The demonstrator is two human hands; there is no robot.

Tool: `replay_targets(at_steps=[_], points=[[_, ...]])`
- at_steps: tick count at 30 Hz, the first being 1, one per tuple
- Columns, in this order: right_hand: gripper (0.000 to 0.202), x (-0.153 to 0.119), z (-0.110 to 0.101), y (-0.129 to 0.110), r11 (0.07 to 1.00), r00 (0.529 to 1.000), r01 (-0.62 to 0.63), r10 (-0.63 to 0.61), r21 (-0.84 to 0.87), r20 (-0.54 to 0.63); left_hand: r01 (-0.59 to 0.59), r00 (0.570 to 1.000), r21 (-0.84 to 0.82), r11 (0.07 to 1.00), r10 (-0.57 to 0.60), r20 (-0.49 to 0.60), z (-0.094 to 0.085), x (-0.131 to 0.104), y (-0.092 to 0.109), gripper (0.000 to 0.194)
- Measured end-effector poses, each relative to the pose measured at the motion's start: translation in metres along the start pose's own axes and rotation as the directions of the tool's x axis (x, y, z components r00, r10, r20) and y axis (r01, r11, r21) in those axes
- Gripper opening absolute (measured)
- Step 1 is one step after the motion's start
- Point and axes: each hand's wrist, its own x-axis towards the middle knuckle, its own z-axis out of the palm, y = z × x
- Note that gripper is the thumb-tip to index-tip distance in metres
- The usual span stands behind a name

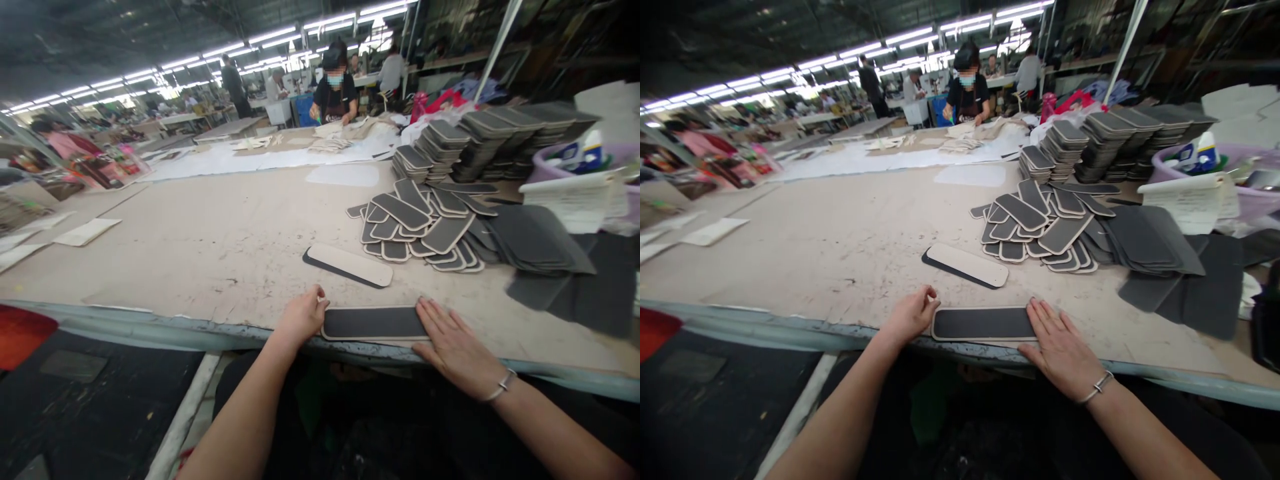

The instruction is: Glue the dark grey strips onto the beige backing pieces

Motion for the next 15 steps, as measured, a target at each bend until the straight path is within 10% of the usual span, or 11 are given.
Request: replay_targets(at_steps=[3,7,15], points=[[0.074,-0.001,0.002,0.002,1.000,1.000,-0.002,0.002,-0.003,-0.016,-0.175,0.973,0.087,0.981,0.186,-0.138,0.008,-0.012,0.029,0.039],[0.073,-0.002,0.004,0.001,1.000,0.999,0.004,-0.004,-0.022,-0.034,-0.482,0.875,0.164,0.861,0.481,0.046,0.036,-0.015,0.048,0.070],[0.061,0.008,-0.008,0.011,0.983,0.989,-0.127,0.114,0.136,0.099,-0.542,0.836,0.128,0.830,0.519,0.179,0.052,-0.003,0.033,0.086]])
